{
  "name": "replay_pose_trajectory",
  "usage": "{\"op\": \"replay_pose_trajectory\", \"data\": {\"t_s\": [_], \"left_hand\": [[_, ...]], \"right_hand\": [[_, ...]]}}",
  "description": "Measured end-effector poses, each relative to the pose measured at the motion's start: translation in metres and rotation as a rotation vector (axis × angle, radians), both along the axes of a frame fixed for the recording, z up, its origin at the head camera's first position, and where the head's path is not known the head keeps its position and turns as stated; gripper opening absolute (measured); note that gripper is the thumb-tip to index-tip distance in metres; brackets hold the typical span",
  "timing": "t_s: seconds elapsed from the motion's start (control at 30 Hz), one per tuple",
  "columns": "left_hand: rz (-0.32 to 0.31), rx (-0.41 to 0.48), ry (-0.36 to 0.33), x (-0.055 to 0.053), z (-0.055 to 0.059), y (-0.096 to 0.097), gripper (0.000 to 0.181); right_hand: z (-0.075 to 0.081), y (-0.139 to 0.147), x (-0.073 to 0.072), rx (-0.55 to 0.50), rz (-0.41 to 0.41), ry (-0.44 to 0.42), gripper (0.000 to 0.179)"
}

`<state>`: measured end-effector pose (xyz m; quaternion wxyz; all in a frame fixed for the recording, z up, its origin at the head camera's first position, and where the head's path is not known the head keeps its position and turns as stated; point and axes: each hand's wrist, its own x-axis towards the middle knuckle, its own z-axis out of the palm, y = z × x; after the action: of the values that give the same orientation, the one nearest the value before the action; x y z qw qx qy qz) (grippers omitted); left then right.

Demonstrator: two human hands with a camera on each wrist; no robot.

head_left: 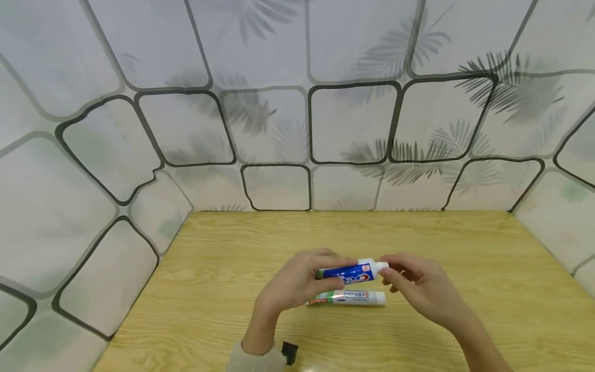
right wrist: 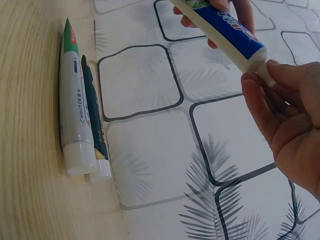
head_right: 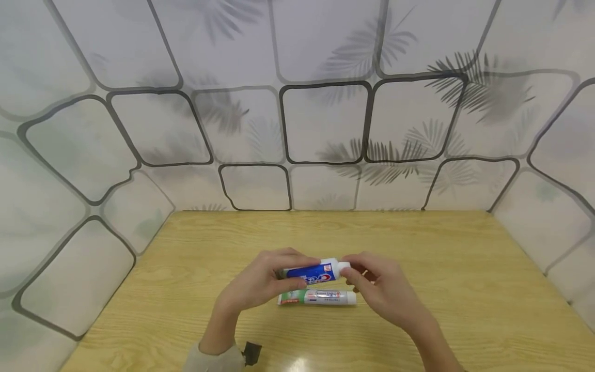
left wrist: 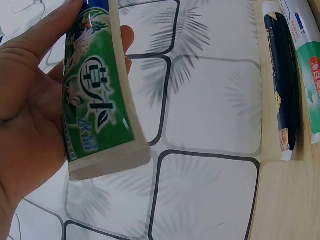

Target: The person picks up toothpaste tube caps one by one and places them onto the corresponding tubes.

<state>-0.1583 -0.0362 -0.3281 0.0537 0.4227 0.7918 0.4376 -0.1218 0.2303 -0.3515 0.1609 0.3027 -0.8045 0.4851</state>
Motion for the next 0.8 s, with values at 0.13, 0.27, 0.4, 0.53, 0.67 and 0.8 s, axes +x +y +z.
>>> {"op": "replay_pose_trajectory", "data": {"t_s": [0.13, 0.27, 0.4, 0.53, 0.67, 0.8], "left_hand": [[-0.018, 0.060, 0.013, -0.003, -0.004, -0.005, 0.044], [-0.052, 0.070, -0.015, -0.005, -0.004, -0.008, 0.046], [-0.060, 0.057, -0.067, -0.006, -0.003, -0.012, 0.048], [-0.035, 0.041, -0.099, -0.006, -0.002, -0.021, 0.045], [0.053, 0.042, -0.102, -0.008, -0.002, -0.038, 0.042], [0.139, 0.134, -0.130, -0.010, -0.002, -0.052, 0.040]], "right_hand": [[0.000, -0.007, 0.000, -0.129, -0.007, -0.017, 0.028], [-0.003, -0.015, 0.000, -0.221, -0.046, 0.053, 0.027], [-0.006, -0.020, 0.000, -0.308, -0.073, 0.091, 0.026], [-0.006, -0.020, 0.001, -0.368, -0.083, 0.082, 0.022], [-0.001, -0.014, 0.000, -0.431, -0.140, 0.065, 0.016], [0.001, -0.006, -0.004, -0.564, -0.115, 0.057, 0.014]]}}
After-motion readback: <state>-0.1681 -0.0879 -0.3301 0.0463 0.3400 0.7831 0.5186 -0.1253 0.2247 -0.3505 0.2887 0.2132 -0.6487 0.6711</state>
